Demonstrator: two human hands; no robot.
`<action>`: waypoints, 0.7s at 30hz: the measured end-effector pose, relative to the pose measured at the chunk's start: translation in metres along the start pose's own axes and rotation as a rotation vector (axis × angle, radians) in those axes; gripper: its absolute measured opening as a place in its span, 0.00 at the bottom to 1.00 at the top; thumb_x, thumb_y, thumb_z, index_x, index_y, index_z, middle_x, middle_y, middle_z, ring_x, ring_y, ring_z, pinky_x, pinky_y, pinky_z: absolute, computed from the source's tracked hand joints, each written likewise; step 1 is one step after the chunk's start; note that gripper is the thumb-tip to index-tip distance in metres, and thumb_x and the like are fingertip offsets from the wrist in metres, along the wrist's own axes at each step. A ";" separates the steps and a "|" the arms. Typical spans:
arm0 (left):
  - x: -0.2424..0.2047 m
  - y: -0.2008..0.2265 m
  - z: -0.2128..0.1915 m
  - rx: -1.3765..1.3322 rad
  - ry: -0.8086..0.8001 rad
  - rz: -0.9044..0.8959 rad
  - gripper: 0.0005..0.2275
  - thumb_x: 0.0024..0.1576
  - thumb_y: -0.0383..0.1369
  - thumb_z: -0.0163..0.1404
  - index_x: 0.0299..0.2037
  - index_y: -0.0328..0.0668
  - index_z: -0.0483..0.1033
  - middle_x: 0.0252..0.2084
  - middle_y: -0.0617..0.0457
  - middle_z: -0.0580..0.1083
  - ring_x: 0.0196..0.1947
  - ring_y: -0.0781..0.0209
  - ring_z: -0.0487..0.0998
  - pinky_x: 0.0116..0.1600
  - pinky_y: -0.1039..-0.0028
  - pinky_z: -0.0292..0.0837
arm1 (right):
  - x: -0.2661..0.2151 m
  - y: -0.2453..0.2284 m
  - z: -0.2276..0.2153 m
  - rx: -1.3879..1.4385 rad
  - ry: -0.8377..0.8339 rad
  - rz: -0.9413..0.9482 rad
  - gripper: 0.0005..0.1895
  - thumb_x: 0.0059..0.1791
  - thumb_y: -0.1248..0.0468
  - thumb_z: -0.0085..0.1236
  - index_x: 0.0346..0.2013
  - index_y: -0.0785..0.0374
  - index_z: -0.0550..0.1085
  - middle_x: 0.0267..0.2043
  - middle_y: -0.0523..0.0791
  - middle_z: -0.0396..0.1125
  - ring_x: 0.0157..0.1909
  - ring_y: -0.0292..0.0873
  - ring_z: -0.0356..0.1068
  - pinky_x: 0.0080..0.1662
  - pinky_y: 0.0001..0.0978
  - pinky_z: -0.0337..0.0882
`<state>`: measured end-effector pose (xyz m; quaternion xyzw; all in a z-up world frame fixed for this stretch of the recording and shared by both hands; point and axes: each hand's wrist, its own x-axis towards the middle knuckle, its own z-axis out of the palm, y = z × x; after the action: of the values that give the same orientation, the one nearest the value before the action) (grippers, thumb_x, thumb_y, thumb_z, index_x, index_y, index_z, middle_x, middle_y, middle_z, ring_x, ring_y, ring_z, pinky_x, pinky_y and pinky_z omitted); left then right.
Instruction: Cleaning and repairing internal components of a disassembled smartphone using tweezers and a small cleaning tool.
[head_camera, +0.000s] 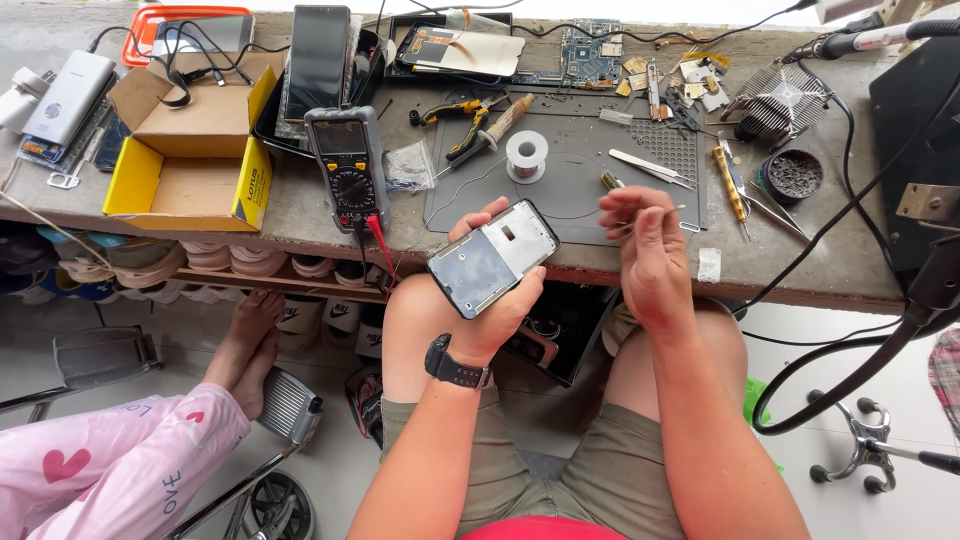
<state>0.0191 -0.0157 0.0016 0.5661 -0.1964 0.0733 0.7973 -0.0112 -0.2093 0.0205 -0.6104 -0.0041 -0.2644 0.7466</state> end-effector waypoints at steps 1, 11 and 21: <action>0.000 -0.004 -0.002 0.001 0.003 0.000 0.33 0.51 0.15 0.64 0.61 0.40 0.55 0.73 0.35 0.66 0.72 0.43 0.71 0.65 0.56 0.78 | 0.000 0.000 0.000 0.001 -0.002 0.002 0.23 0.65 0.44 0.39 0.59 0.56 0.73 0.53 0.45 0.75 0.51 0.32 0.71 0.52 0.19 0.70; 0.001 -0.004 0.000 0.072 0.065 -0.014 0.35 0.49 0.17 0.64 0.65 0.37 0.56 0.69 0.35 0.67 0.72 0.40 0.71 0.67 0.51 0.77 | -0.004 -0.002 -0.005 -0.195 -0.097 0.045 0.08 0.59 0.69 0.61 0.51 0.71 0.76 0.46 0.55 0.77 0.50 0.48 0.82 0.53 0.39 0.83; 0.006 0.001 0.009 0.439 0.054 0.269 0.28 0.52 0.21 0.63 0.58 0.41 0.58 0.72 0.40 0.66 0.74 0.40 0.70 0.74 0.56 0.69 | -0.005 -0.004 0.015 -0.330 -0.131 -0.139 0.06 0.55 0.77 0.65 0.46 0.73 0.78 0.49 0.57 0.76 0.49 0.51 0.82 0.52 0.38 0.82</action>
<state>0.0221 -0.0242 0.0067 0.6922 -0.2280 0.2347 0.6433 -0.0126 -0.1941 0.0258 -0.7387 -0.0514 -0.2722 0.6145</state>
